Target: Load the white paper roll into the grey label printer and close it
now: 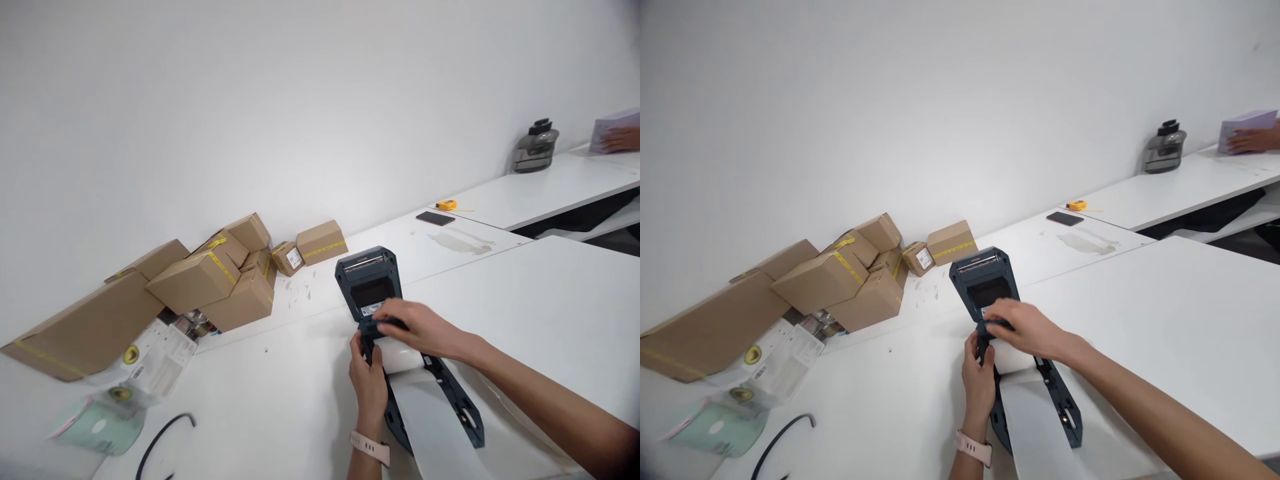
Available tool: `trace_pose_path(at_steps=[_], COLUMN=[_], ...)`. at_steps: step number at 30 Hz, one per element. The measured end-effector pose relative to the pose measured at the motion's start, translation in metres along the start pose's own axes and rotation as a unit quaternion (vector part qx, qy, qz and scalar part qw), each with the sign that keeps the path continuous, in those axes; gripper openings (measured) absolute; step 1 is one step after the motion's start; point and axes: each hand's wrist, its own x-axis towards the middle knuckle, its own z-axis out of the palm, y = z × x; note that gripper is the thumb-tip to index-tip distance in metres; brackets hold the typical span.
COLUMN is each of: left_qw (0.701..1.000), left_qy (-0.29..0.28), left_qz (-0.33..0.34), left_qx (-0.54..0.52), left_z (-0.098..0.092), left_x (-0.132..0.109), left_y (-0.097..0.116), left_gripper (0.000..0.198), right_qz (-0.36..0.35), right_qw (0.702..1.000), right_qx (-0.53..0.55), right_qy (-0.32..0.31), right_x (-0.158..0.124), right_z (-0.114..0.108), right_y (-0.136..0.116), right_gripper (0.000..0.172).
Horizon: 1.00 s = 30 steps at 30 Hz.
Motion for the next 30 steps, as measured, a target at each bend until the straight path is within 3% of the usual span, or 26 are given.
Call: trace_pose_path(at_steps=[2,5,9,13,20,24,27,30], left_qw=[1.000,0.999,1.000,1.000,0.999,1.000,1.000,1.000], left_qy=[-0.006,-0.009,-0.009,-0.009,-0.025,-0.014,-0.019,-0.021], left_qz=[0.024,0.036,0.026,-0.001,0.001,-0.012,-0.001,-0.013], left_qx=[-0.006,-0.006,-0.009,-0.010,-0.034,-0.008,-0.018,-0.006], left_z=[0.000,-0.001,-0.001,0.001,0.000,-0.001,-0.002,-0.002], left_x=[-0.001,-0.003,-0.003,-0.001,-0.001,-0.003,-0.005,-0.005], left_y=[0.001,0.002,0.000,-0.004,-0.003,0.001,0.002,0.003], left_gripper=[0.049,0.048,0.049,0.054,0.054,0.054,0.054,0.056], right_qz=[0.041,0.077,0.082,0.077,0.038,0.052,0.053,0.061], right_qw=[0.984,0.949,0.922,0.907,0.898,0.902,0.906,0.926], right_qx=[-0.015,-0.045,-0.059,-0.047,0.019,0.085,0.207,0.273], right_qy=[-0.170,-0.304,-0.374,-0.412,-0.438,-0.419,-0.367,-0.253], right_x=[-0.009,-0.003,0.018,0.031,0.040,0.033,0.013,-0.014], right_z=[0.012,0.029,0.041,0.039,0.024,-0.003,-0.039,-0.075], right_y=[0.015,0.032,0.034,0.030,0.024,0.018,0.022,0.037], right_gripper=[0.049,0.080,0.098,0.091,0.086,0.074,0.075,0.079])
